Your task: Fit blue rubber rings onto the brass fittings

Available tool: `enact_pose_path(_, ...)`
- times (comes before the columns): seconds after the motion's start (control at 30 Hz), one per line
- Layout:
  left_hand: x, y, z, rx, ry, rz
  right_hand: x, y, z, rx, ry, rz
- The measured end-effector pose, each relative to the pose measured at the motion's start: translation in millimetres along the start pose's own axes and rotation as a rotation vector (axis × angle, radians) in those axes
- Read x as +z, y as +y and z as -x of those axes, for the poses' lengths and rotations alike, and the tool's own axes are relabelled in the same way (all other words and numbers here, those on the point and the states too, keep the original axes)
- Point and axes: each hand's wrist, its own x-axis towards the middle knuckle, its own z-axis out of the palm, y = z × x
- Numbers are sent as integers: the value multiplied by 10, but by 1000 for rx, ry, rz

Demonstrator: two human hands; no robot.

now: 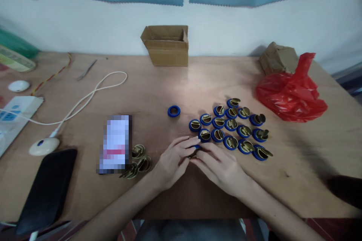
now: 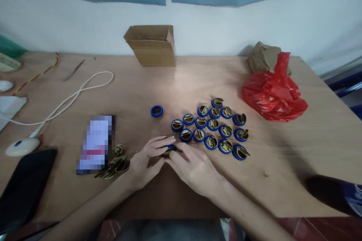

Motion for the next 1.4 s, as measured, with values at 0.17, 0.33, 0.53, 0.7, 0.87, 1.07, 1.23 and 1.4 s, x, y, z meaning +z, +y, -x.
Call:
enact_pose_path(0.17, 16, -14, 22, -7, 5, 63, -19, -29, -1, -19, 7, 46)
enact_pose_path(0.33, 39, -20, 52, -30, 27, 93, -4, -42, 8, -5, 19, 68)
enact_pose_path(0.53, 45, -2, 49, -22, 35, 119, 14, -49, 25, 6, 59, 51)
enact_pose_path(0.7, 45, 16, 31, -26, 44, 109, 8, -58, 35, 18, 44, 21)
enact_pose_path(0.87, 41, 26, 22, -21, 39, 82, -11, -48, 22, 24, 33, 9)
enact_pose_path(1.07, 48, 31, 39, -41, 53, 113, 16, -41, 50, 29, 64, -11)
enact_pose_path(1.23, 63, 17, 105, -35, 65, 163, 80, -59, 96, 24, 75, 9)
enact_pose_path(1.4, 74, 9, 143, -53, 67, 202, 96, -71, 95, 17, 108, 12)
